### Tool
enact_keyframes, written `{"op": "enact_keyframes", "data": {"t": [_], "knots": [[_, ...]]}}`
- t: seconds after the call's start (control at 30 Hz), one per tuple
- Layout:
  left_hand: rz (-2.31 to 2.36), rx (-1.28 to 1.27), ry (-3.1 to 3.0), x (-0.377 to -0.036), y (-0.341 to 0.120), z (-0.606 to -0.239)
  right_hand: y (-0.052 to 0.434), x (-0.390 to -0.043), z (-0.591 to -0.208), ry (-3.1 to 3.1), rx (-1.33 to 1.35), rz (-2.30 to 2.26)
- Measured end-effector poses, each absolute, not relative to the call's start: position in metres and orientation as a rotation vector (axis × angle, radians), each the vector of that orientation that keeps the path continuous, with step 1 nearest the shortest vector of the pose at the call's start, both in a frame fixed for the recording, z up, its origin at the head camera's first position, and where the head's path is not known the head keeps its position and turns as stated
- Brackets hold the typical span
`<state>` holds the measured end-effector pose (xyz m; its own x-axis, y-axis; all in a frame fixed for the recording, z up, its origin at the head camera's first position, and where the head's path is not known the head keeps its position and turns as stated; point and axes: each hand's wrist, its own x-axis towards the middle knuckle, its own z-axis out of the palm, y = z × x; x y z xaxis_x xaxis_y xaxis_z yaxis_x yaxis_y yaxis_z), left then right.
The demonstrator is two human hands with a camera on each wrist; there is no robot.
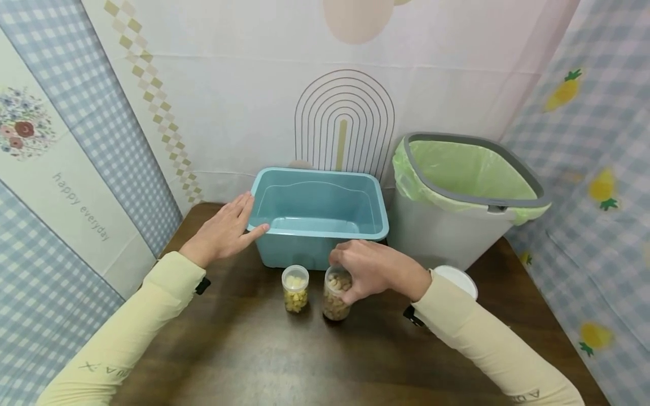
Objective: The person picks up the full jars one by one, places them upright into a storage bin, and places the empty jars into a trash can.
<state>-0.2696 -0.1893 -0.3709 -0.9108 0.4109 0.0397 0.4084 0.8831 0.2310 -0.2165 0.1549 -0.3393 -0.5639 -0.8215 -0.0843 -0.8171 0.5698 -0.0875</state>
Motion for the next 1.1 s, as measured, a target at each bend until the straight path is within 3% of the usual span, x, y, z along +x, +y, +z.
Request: {"op": "enact_keyframes", "data": {"t": [0.37,1.1], "knots": [[0.397,0.648,3.025,-0.271,-0.190,-0.373,0.160,-0.211,-0.300,2.622,-1.457,-0.050],[0.395,0.652,3.028,-0.271,-0.190,-0.372,0.170,-0.230,-0.233,2.638,-1.430,-0.110]]}}
